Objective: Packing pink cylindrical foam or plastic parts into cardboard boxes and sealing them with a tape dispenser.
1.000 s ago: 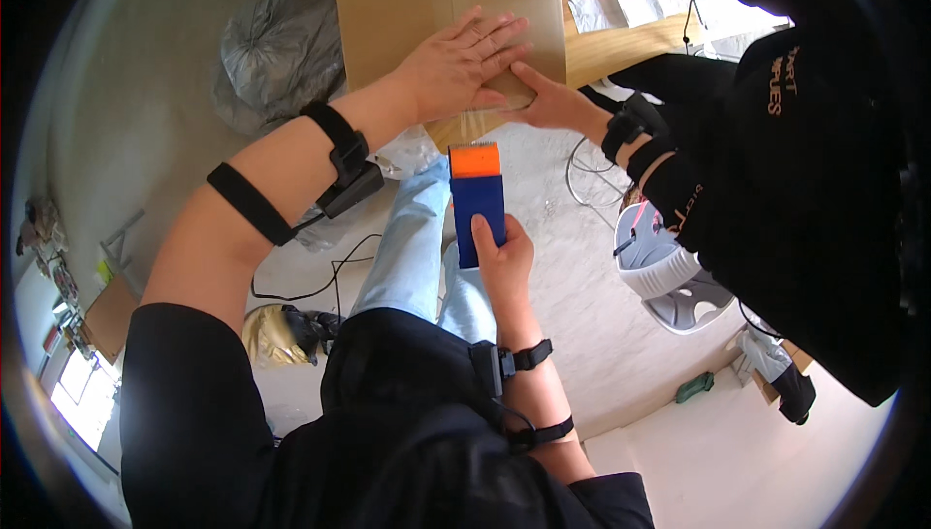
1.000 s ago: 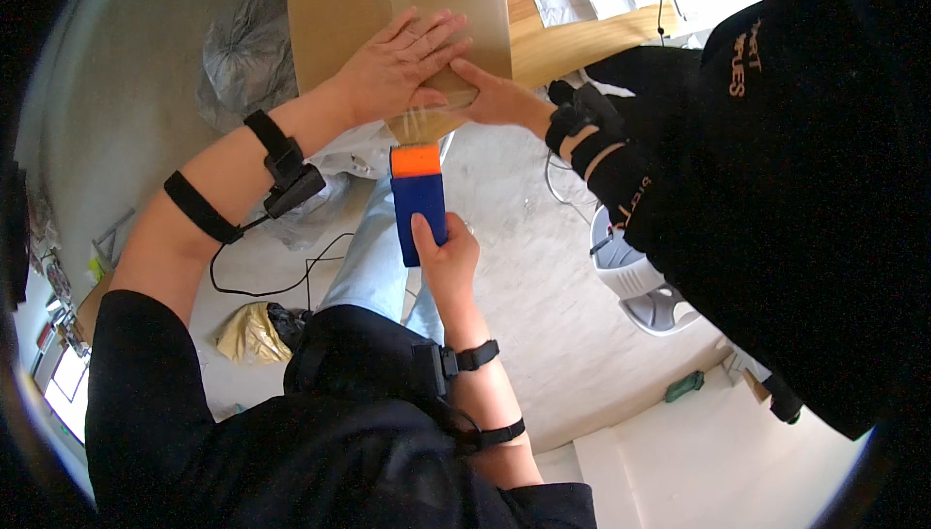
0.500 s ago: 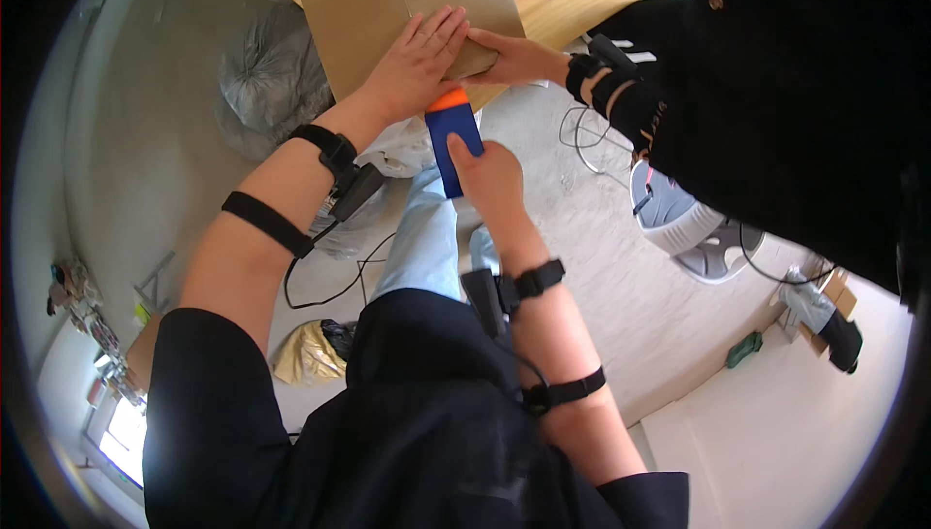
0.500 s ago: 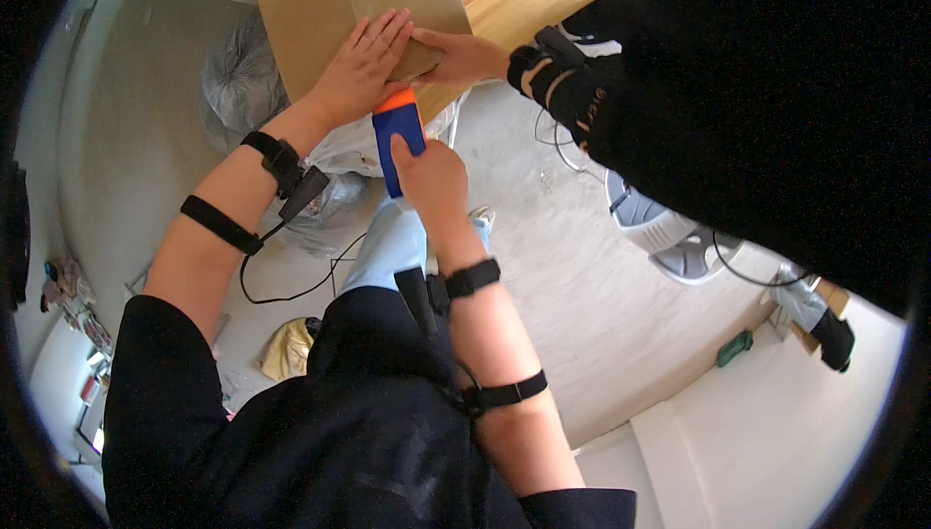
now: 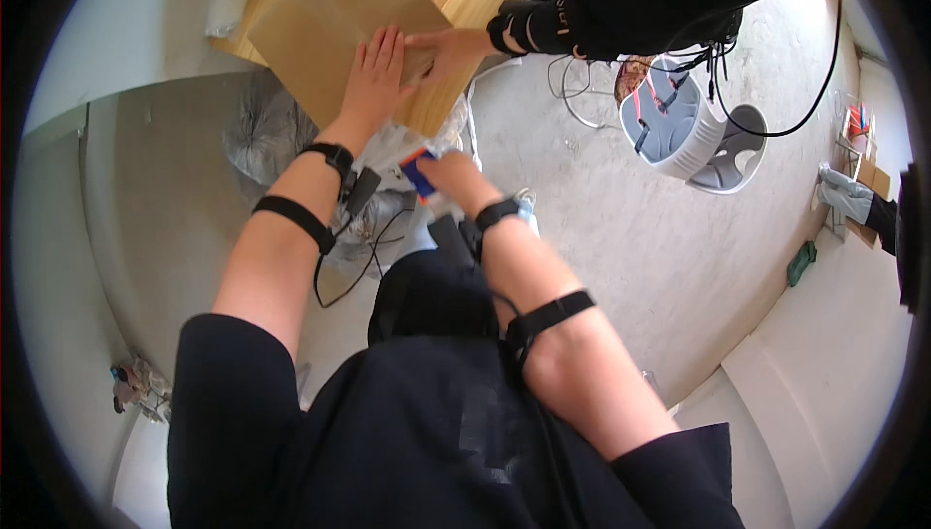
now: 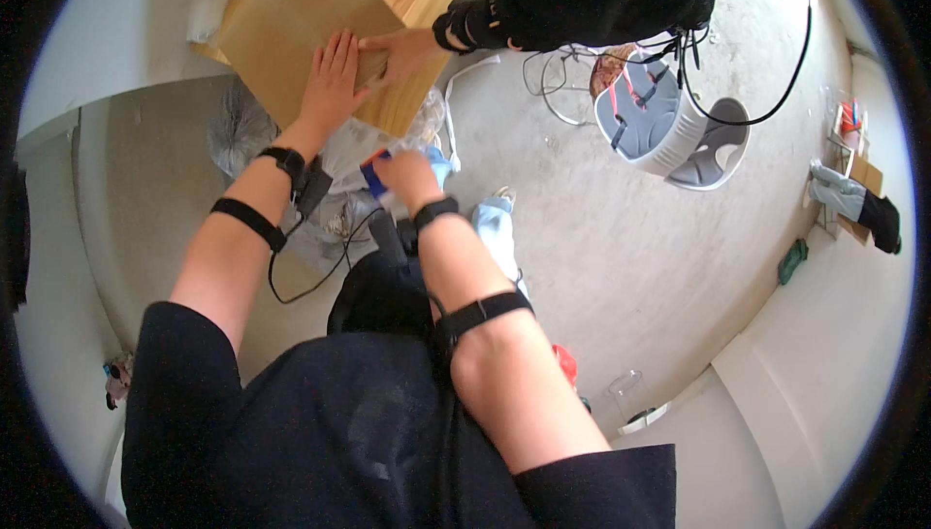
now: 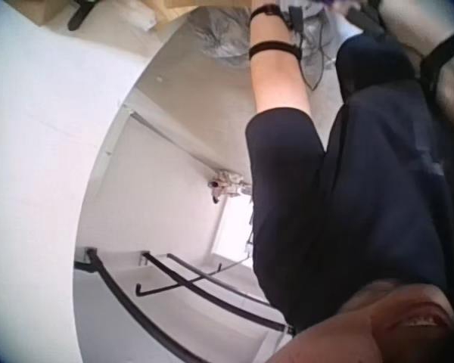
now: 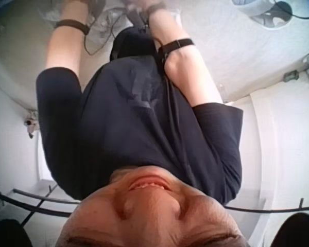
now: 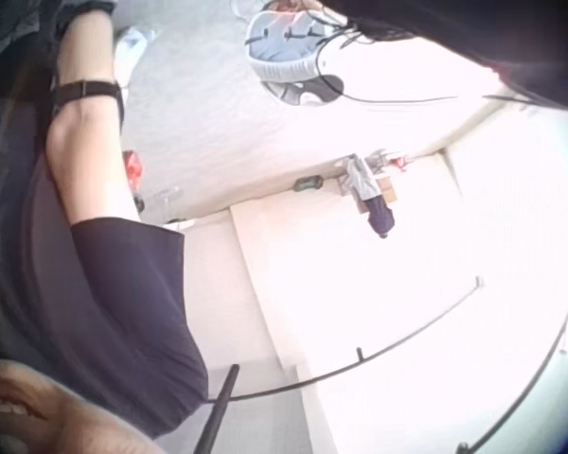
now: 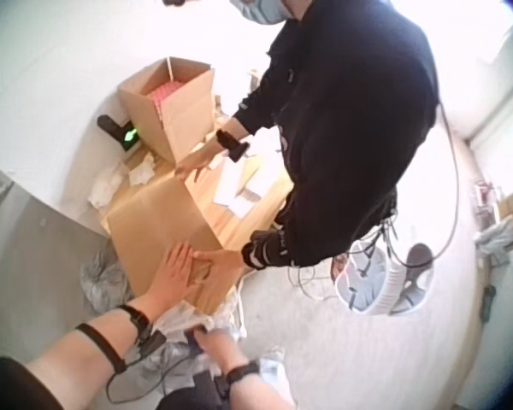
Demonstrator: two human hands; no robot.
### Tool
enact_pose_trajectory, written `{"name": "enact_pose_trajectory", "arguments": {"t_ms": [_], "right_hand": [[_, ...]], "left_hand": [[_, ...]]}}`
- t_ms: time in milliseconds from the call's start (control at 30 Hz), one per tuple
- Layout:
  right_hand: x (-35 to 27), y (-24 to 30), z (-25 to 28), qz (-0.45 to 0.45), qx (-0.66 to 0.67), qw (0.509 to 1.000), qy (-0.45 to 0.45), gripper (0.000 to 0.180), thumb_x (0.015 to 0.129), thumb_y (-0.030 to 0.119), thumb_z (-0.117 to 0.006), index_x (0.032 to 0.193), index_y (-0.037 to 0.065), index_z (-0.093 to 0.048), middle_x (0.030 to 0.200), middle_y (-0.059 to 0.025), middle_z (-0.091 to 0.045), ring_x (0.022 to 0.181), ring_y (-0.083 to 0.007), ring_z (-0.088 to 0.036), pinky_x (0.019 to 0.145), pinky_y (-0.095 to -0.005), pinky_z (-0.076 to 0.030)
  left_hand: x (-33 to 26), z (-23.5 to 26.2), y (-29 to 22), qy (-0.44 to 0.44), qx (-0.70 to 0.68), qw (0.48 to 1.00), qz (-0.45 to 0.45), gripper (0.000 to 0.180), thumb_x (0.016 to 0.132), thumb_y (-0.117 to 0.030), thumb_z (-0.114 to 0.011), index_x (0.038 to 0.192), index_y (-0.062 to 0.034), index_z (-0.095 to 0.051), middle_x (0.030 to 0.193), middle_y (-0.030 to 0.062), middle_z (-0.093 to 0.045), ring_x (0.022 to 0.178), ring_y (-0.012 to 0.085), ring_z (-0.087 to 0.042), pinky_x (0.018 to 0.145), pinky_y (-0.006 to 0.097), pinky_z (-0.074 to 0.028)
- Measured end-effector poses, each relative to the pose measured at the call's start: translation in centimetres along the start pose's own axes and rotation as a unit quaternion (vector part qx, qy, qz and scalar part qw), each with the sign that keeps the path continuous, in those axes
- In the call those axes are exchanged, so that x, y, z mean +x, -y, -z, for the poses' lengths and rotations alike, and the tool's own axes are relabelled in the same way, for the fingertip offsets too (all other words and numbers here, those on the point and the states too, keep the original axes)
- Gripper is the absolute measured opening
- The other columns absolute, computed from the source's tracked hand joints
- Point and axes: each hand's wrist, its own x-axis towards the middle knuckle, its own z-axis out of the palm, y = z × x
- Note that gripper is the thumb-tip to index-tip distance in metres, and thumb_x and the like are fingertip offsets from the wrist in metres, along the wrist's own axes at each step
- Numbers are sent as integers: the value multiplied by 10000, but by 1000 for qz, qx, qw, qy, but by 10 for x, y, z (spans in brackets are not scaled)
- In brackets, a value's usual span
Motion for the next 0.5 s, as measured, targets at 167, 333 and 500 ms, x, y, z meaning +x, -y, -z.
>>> {"name": "enact_pose_trajectory", "arguments": {"t_ms": [167,333,500], "right_hand": [[-14,-88,-15,-70,24,997,-14,655,736,557,-586,869,-80,-661,874,-283,-650,877,-399,-639,781,-410,-496],[-7,-134,0,-151,94,984,2,621,761,521,-633,817,-98,-651,716,-165,-652,668,-226,-635,600,-336,-484],[-19,-163,29,-156,100,983,-14,624,788,546,-644,850,-75,-670,741,-121,-650,669,-186,-612,586,-335,-476]], "left_hand": [[7,3,-18,-18,8,1000,20,911,728,-380,-704,1428,2,-263,1492,168,-252,1391,315,-223,1112,504,-220],[-4,14,-17,-24,21,998,61,869,742,-345,-696,1420,3,-277,1488,185,-255,1386,330,-231,1116,502,-219],[-4,22,-37,-8,-13,993,113,808,792,-281,-657,1429,6,-251,1499,196,-229,1392,335,-221,1125,497,-201]]}}
